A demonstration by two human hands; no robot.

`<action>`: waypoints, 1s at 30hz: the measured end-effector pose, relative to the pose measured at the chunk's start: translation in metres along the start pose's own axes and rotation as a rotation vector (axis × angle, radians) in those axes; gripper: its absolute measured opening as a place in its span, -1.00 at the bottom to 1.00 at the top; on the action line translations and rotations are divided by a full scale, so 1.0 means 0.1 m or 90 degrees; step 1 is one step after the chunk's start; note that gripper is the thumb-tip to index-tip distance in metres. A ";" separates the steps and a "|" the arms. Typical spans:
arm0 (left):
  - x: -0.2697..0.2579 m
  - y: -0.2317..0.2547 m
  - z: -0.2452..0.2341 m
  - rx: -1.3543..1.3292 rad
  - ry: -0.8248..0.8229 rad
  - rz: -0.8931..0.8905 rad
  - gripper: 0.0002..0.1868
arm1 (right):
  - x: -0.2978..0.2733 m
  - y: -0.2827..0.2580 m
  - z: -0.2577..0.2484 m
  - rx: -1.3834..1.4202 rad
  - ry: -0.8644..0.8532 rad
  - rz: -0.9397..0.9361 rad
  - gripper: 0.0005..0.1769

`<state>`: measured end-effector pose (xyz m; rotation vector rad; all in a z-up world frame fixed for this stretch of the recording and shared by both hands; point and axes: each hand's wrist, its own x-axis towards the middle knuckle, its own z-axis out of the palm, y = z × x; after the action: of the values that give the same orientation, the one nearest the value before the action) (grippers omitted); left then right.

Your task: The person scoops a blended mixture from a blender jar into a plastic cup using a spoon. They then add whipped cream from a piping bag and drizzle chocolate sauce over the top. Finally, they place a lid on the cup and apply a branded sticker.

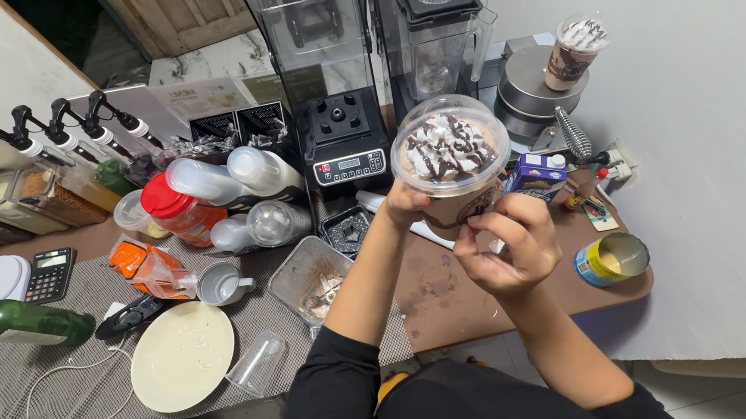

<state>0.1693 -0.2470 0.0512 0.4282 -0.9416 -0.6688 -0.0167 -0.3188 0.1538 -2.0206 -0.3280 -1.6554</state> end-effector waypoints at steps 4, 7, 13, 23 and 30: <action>0.04 0.09 0.14 0.036 -0.032 0.024 0.17 | -0.03 -0.02 0.00 0.007 0.024 0.018 -0.70; 0.09 0.17 0.29 0.008 -0.039 0.027 0.20 | -0.10 -0.02 0.00 -0.006 0.028 0.014 -0.69; 0.08 0.21 0.35 -0.033 -0.053 -0.029 0.23 | -0.42 -0.04 0.02 -0.078 0.010 0.026 -0.68; 0.15 -0.54 -0.01 0.029 0.011 0.019 0.22 | -0.56 0.14 0.17 -0.148 -0.114 0.146 0.11; 0.72 -0.74 -0.14 0.002 -0.035 -0.068 0.30 | -0.28 1.08 -0.15 0.142 -0.150 0.295 0.15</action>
<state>0.1864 -0.3494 0.0418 0.4667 -0.9772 -0.7802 0.0168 -0.4142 0.1041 -1.9396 -0.1042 -1.0560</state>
